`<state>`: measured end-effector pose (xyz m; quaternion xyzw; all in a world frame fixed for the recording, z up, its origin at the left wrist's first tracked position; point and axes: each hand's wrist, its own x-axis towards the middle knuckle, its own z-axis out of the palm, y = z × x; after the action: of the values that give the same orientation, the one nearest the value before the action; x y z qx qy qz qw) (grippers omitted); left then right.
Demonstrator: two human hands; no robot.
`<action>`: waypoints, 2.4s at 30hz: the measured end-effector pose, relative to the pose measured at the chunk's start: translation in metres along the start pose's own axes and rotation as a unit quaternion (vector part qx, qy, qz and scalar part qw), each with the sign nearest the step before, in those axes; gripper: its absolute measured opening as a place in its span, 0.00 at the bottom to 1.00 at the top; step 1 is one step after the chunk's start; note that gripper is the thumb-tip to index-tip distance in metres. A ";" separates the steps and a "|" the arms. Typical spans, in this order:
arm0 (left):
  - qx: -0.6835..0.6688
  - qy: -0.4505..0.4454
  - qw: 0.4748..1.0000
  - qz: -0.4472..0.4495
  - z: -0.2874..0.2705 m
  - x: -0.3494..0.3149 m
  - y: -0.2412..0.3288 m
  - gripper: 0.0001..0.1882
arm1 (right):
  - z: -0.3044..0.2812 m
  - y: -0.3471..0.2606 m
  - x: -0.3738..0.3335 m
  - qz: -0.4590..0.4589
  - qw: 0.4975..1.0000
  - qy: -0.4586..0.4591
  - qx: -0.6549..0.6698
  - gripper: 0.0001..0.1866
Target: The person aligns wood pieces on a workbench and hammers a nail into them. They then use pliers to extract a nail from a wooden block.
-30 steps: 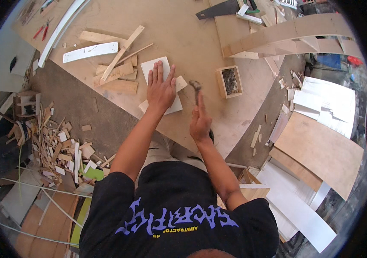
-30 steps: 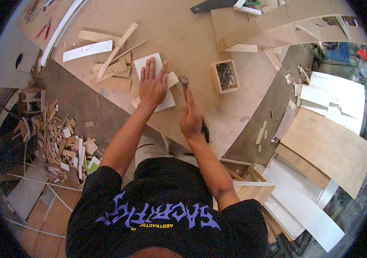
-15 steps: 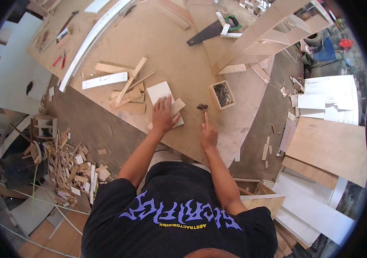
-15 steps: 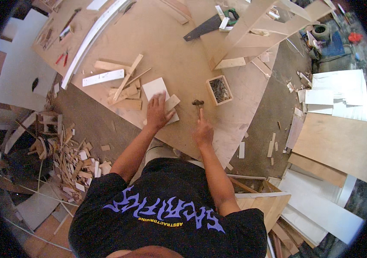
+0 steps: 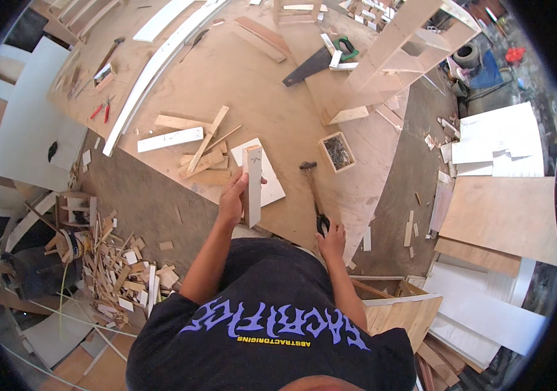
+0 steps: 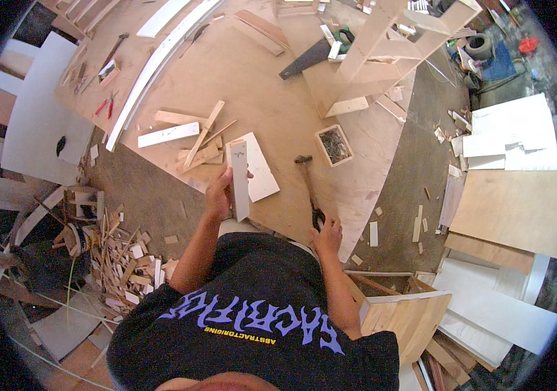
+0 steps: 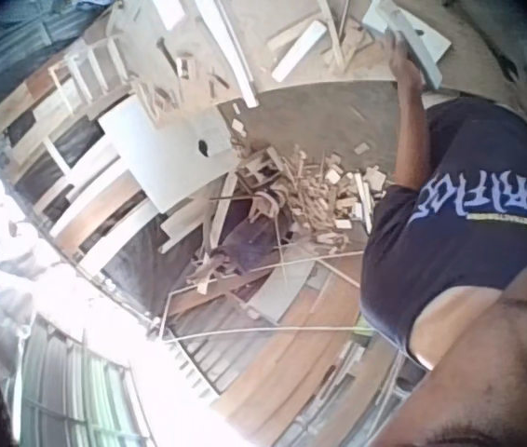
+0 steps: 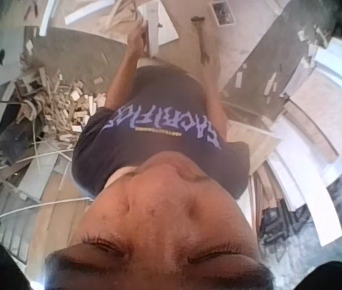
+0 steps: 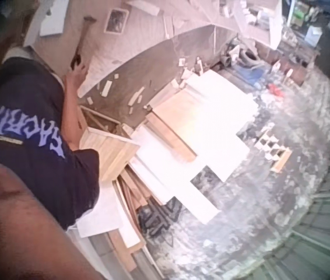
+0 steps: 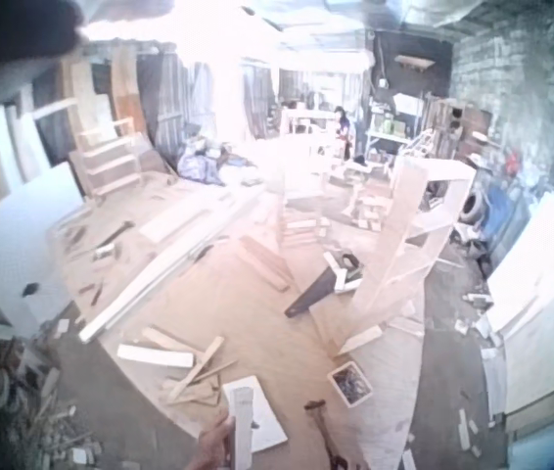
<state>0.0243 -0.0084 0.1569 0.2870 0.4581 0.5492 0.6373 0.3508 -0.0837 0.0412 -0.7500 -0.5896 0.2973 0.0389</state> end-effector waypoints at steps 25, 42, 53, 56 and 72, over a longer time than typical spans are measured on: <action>0.293 -0.255 0.898 0.208 -0.103 -0.012 0.208 0.32 | -0.075 -0.321 -0.095 -0.207 0.837 -0.196 0.468 0.27; 0.301 -0.413 0.848 0.142 -0.116 0.015 0.236 0.40 | -0.103 -0.373 -0.127 -0.207 0.862 -0.181 0.426 0.22; 0.304 -0.397 0.845 0.190 -0.131 0.016 0.249 0.33 | -0.104 -0.403 -0.136 -0.104 0.870 -0.215 0.432 0.22; 0.311 -0.380 0.846 0.208 -0.137 0.017 0.246 0.33 | -0.087 -0.399 -0.130 -0.093 0.812 -0.246 0.521 0.22; 0.317 -0.411 0.826 0.221 -0.163 0.022 0.228 0.36 | -0.053 -0.414 -0.123 0.001 0.446 -0.559 0.699 0.21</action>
<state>-0.2225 0.0433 0.2808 0.7659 0.2272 0.3312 0.5021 0.0048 -0.0546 0.3035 -0.1417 -0.0758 0.9641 0.2113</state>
